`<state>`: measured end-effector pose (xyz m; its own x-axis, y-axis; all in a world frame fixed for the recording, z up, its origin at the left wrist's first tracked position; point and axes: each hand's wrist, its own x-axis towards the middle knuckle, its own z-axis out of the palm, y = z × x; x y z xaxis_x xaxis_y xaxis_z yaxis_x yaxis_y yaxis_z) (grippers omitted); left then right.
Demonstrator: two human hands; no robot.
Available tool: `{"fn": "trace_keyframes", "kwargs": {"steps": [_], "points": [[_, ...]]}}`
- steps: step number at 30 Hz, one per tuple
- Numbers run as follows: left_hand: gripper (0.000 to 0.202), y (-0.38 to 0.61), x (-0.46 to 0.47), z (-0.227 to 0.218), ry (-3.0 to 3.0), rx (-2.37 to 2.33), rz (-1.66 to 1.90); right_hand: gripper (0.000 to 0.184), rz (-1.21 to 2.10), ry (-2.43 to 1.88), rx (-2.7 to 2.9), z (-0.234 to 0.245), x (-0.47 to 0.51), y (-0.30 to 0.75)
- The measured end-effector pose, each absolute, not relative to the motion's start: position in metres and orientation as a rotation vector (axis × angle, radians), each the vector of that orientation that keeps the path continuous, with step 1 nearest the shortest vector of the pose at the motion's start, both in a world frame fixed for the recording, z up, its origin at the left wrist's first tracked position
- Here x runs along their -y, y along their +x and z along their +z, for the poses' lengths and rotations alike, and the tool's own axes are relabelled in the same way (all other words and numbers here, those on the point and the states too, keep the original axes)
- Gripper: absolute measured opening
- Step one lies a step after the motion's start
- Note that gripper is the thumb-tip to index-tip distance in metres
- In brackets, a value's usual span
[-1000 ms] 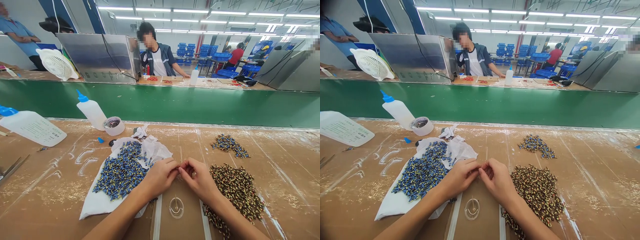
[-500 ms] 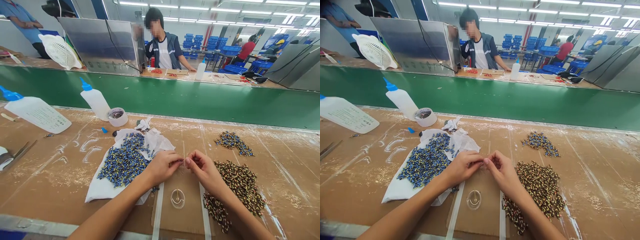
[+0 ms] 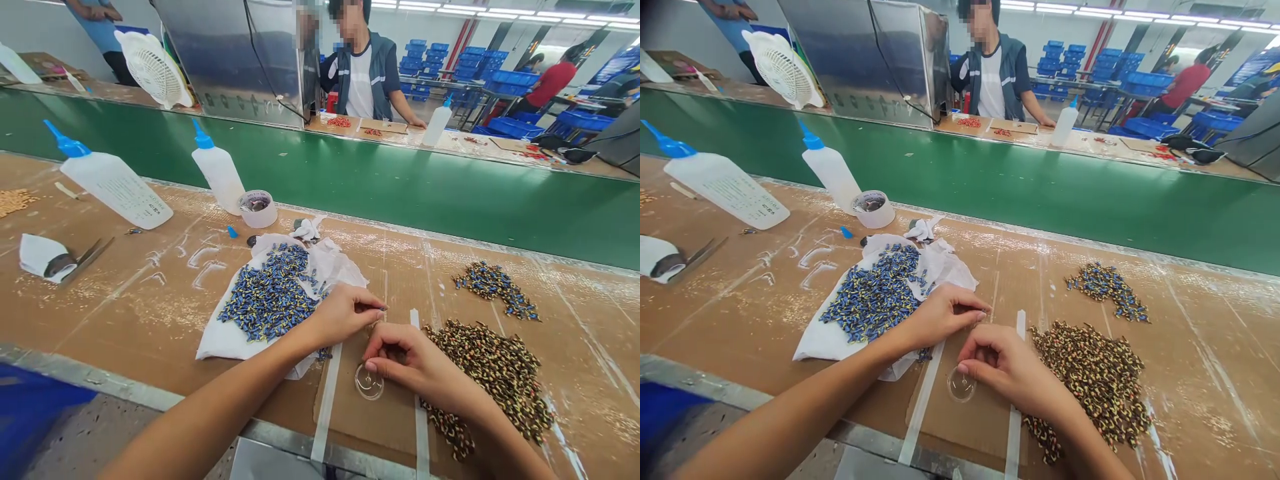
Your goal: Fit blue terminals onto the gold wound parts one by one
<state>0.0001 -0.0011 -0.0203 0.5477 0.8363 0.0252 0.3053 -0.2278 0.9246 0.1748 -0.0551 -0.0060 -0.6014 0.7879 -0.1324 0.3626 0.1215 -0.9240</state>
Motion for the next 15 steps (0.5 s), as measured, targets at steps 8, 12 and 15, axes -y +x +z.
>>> {"fn": "trace_keyframes", "kwargs": {"steps": [8, 12, 15], "points": [[0.024, 0.000, 0.001, -0.025, 1.717, -0.970, 0.628, 0.010, 1.442, -1.046, 2.098, -0.001, 0.055, 0.179], [0.024, 0.002, 0.002, -0.026, 1.697, -0.967, 0.601, 0.012, 1.487, -1.056, 1.954, 0.003, 0.053, 0.182], [0.023, 0.003, 0.003, -0.025, 1.671, -0.955, 0.578, 0.014, 1.517, -1.019, 1.788, 0.009, 0.050, 0.189]]}}
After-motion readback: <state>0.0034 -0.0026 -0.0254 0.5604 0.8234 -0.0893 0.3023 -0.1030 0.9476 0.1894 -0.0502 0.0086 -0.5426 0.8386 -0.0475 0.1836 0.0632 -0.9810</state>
